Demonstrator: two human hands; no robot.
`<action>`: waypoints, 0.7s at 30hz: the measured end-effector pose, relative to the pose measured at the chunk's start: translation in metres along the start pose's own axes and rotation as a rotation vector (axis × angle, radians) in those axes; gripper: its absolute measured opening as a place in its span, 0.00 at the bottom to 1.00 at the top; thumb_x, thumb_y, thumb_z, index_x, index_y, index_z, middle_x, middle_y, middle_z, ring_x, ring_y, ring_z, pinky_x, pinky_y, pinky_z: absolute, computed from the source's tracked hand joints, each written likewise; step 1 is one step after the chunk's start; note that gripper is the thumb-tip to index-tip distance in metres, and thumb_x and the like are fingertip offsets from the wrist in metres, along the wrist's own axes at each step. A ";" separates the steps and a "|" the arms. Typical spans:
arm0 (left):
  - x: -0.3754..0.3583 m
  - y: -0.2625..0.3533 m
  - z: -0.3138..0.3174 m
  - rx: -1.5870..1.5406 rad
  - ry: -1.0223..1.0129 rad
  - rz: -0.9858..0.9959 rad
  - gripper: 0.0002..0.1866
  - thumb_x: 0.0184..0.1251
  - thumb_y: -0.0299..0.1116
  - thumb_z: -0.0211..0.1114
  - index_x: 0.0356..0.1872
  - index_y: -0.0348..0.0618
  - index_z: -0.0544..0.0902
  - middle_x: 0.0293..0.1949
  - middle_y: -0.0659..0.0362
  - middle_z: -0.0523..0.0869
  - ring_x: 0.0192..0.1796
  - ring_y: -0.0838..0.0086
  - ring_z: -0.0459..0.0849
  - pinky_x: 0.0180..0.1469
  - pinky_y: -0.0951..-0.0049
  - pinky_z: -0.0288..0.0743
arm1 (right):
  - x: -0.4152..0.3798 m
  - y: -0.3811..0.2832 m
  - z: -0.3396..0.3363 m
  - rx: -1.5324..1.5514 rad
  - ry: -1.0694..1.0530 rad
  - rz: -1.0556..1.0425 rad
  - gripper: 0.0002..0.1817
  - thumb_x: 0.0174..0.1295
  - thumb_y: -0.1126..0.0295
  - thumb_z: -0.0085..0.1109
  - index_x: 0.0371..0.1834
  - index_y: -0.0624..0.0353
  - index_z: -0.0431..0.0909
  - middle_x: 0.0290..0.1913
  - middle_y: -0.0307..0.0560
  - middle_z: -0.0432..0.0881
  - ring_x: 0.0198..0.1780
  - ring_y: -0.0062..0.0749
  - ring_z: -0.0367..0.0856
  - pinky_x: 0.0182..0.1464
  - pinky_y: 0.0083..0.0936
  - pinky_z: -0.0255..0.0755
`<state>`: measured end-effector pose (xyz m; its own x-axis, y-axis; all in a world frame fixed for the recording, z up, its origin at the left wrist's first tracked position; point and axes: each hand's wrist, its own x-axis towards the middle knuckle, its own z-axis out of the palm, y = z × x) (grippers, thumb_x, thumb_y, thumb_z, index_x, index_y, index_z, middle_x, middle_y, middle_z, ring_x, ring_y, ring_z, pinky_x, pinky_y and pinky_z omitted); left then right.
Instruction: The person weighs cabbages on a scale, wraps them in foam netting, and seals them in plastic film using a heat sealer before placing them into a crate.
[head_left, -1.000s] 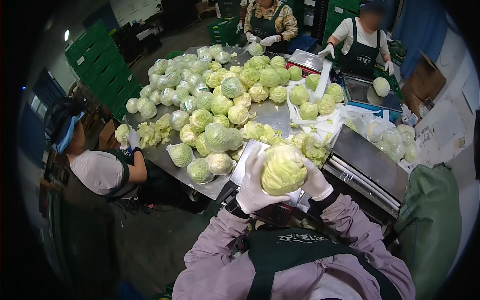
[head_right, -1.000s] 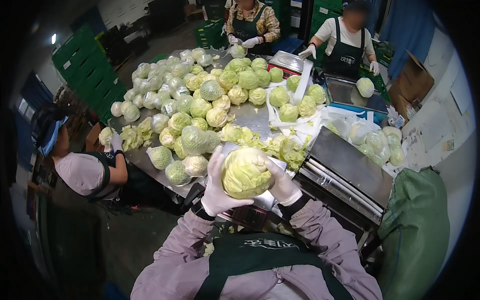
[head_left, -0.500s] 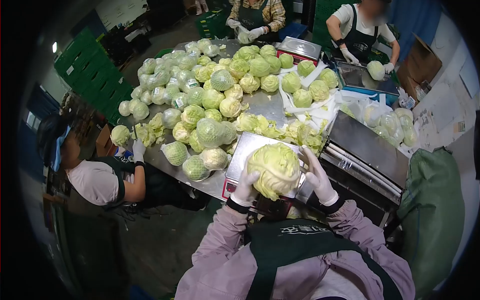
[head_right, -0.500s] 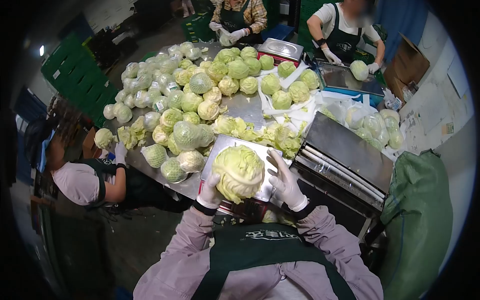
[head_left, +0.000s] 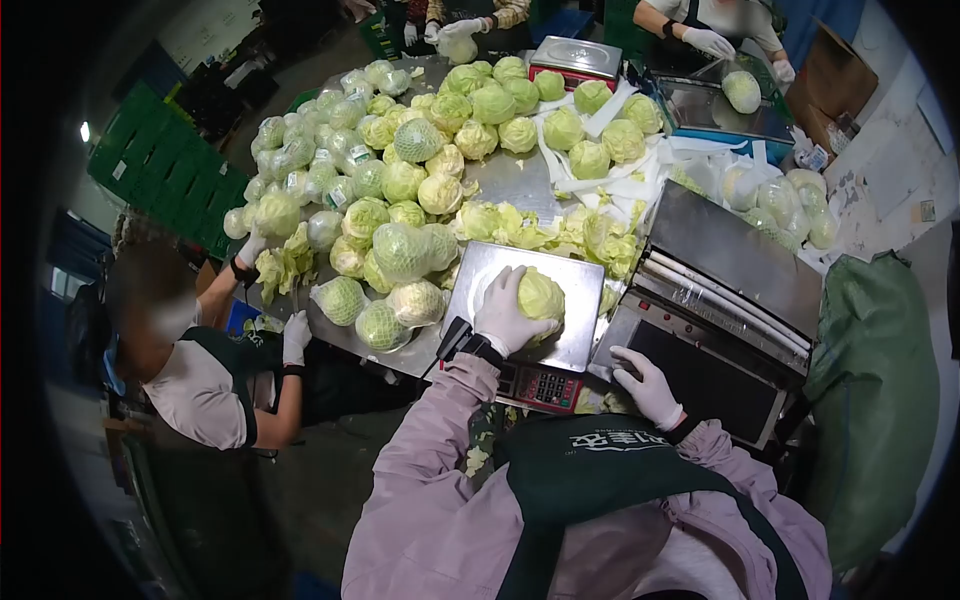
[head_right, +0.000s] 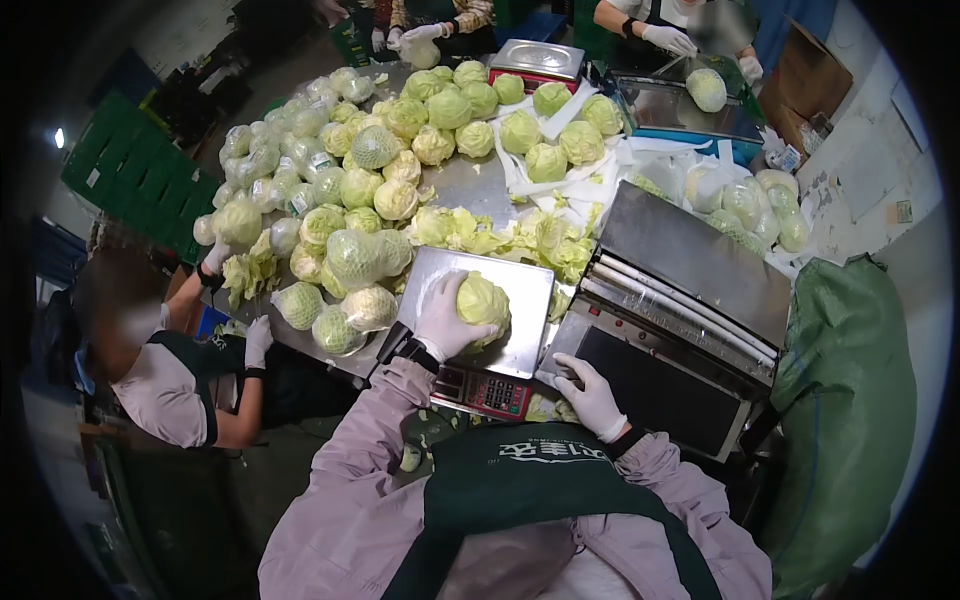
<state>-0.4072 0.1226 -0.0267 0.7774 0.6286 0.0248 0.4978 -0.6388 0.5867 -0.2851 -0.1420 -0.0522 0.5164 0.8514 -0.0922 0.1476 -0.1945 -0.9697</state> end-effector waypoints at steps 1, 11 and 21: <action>0.001 0.002 0.001 0.031 -0.010 -0.019 0.54 0.34 0.50 0.79 0.68 0.49 0.62 0.66 0.45 0.63 0.68 0.51 0.63 0.67 0.56 0.63 | -0.002 0.000 -0.001 0.003 -0.002 0.005 0.20 0.63 0.71 0.58 0.59 0.62 0.73 0.52 0.48 0.77 0.53 0.32 0.78 0.54 0.24 0.72; 0.006 -0.010 0.007 -0.028 -0.008 0.023 0.56 0.41 0.52 0.78 0.70 0.39 0.58 0.67 0.40 0.62 0.69 0.51 0.63 0.68 0.60 0.62 | -0.010 0.002 -0.005 0.001 -0.070 0.082 0.15 0.65 0.69 0.55 0.52 0.63 0.78 0.47 0.51 0.83 0.50 0.32 0.82 0.54 0.24 0.72; -0.016 -0.030 -0.111 -0.579 0.485 -0.081 0.35 0.59 0.36 0.70 0.65 0.35 0.66 0.62 0.47 0.71 0.65 0.63 0.68 0.66 0.66 0.61 | -0.016 -0.001 -0.012 0.113 -0.064 0.140 0.15 0.64 0.73 0.54 0.52 0.66 0.77 0.46 0.48 0.83 0.49 0.29 0.80 0.54 0.24 0.71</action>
<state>-0.4775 0.1808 0.0457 0.4241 0.8738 0.2379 0.1611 -0.3313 0.9297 -0.2832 -0.1618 -0.0468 0.4701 0.8497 -0.2388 -0.0199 -0.2603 -0.9653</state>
